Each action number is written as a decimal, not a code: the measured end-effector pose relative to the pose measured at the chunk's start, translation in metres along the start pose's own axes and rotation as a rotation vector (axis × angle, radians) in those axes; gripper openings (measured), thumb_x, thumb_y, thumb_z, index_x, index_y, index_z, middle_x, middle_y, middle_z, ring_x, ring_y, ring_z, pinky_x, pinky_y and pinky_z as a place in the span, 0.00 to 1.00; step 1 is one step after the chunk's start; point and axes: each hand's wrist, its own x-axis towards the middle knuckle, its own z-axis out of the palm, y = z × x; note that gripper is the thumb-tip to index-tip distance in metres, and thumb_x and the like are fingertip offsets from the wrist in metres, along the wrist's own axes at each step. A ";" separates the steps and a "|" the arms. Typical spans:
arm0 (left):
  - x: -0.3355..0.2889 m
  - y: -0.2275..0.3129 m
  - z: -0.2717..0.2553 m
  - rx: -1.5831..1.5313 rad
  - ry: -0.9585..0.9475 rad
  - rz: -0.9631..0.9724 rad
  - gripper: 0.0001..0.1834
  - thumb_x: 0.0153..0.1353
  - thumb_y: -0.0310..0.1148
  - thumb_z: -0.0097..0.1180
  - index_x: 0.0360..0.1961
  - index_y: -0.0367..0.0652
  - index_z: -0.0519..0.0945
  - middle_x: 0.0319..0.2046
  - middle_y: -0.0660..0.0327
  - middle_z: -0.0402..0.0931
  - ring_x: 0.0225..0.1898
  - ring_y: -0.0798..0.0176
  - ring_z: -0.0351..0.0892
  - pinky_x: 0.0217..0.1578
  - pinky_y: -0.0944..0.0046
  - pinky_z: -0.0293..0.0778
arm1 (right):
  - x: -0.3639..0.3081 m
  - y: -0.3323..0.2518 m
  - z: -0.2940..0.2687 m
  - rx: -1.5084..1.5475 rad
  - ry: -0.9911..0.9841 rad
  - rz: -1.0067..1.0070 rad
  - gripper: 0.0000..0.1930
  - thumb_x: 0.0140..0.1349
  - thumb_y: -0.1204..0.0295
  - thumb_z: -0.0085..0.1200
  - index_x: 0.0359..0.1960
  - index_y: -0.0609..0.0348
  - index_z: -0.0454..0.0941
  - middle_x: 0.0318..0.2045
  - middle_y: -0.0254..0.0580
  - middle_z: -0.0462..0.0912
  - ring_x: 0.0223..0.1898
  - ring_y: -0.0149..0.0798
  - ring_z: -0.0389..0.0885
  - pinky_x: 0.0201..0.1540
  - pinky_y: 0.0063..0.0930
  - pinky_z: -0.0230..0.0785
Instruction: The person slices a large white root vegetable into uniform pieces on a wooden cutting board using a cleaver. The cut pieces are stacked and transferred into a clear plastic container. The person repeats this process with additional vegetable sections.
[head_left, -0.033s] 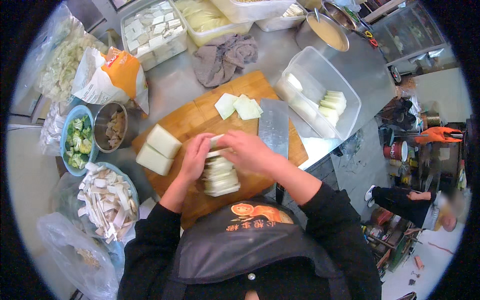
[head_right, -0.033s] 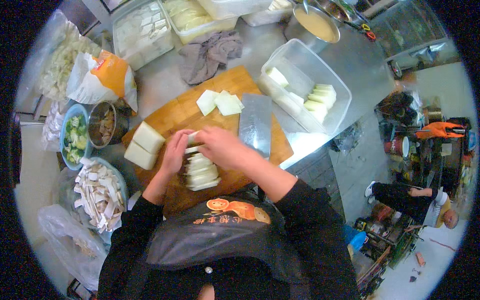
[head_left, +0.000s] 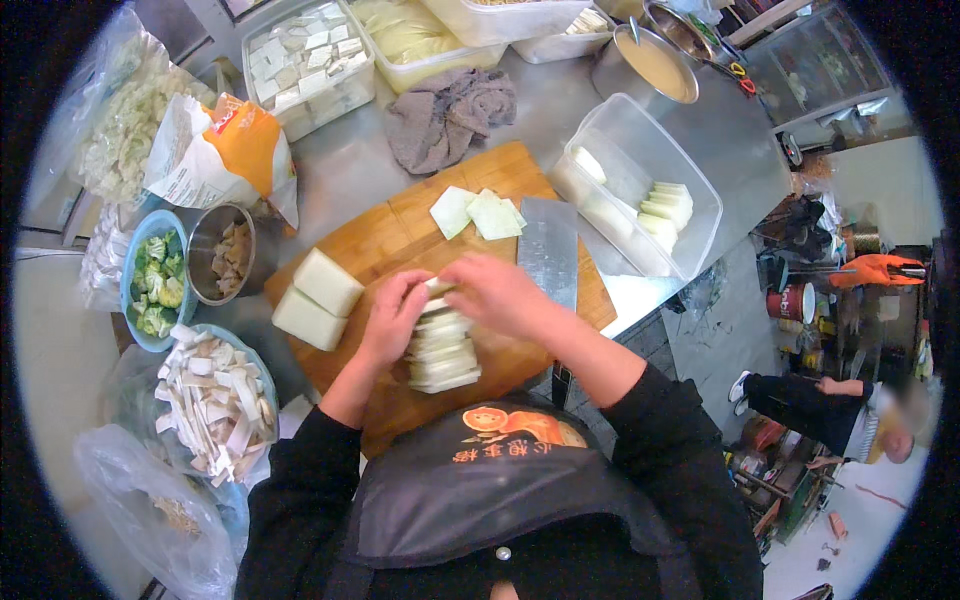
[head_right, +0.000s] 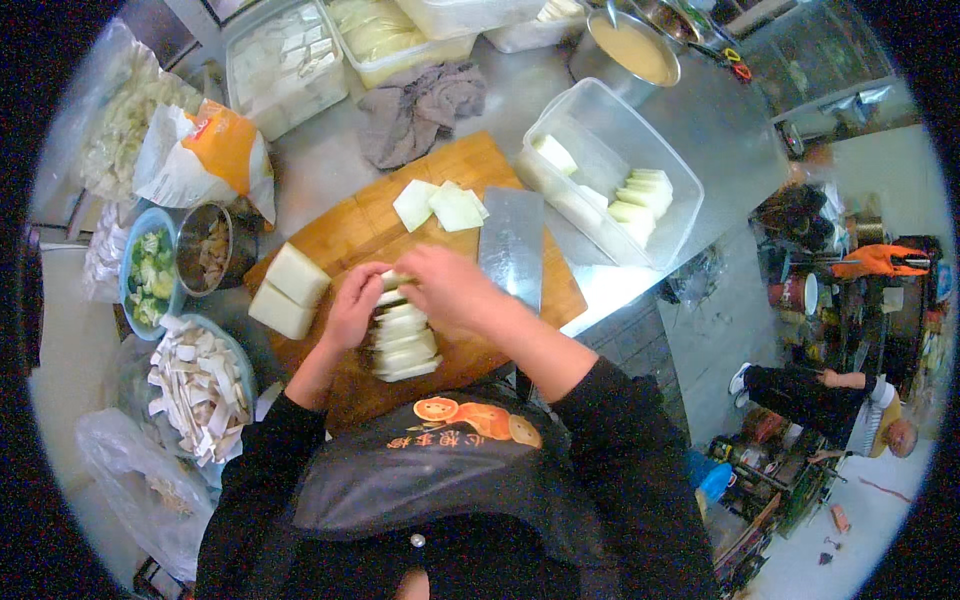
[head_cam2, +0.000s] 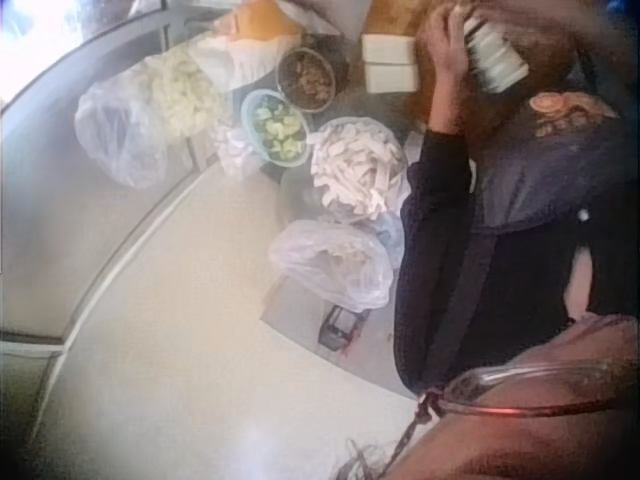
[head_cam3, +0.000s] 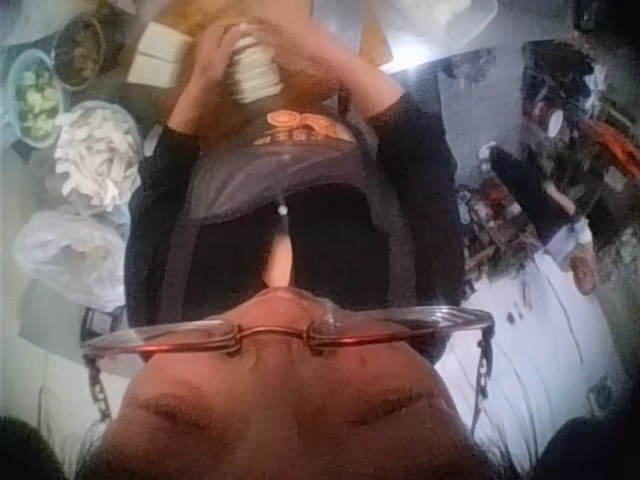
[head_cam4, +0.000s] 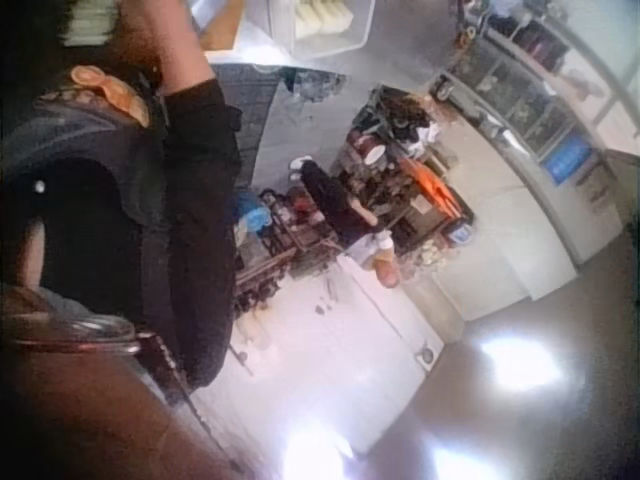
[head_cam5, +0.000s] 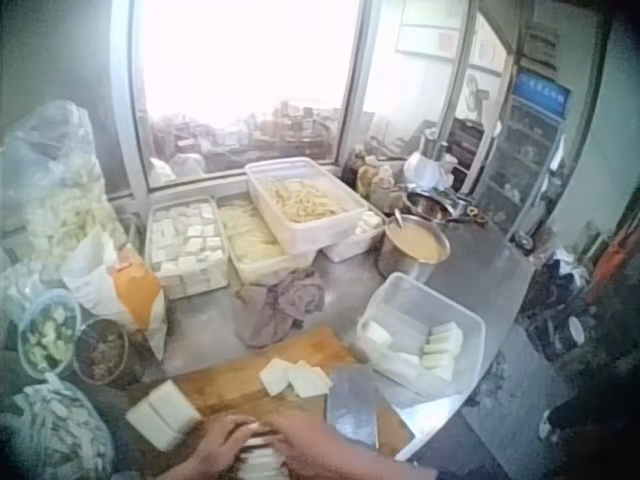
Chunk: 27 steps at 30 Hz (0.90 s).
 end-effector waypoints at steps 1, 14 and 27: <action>-0.005 0.000 -0.001 0.094 -0.039 0.008 0.11 0.61 0.34 0.50 0.40 0.40 0.76 0.39 0.57 0.75 0.41 0.62 0.72 0.43 0.64 0.67 | 0.003 0.006 -0.003 -0.019 0.070 0.067 0.13 0.52 0.69 0.57 0.39 0.56 0.74 0.35 0.44 0.76 0.40 0.47 0.76 0.42 0.37 0.70; 0.002 0.001 0.000 -0.035 0.111 -0.041 0.12 0.58 0.33 0.54 0.37 0.35 0.76 0.38 0.54 0.75 0.41 0.56 0.74 0.45 0.62 0.68 | 0.024 0.064 -0.006 -0.611 0.230 0.248 0.21 0.44 0.67 0.59 0.41 0.61 0.70 0.39 0.50 0.74 0.41 0.50 0.74 0.44 0.37 0.70; 0.117 0.020 0.030 0.761 0.145 -0.030 0.24 0.45 0.37 0.63 0.44 0.41 0.75 0.43 0.50 0.71 0.48 0.48 0.68 0.49 0.56 0.67 | 0.023 0.065 -0.013 -0.633 0.250 0.193 0.17 0.45 0.66 0.58 0.36 0.60 0.72 0.36 0.47 0.75 0.38 0.48 0.75 0.40 0.37 0.71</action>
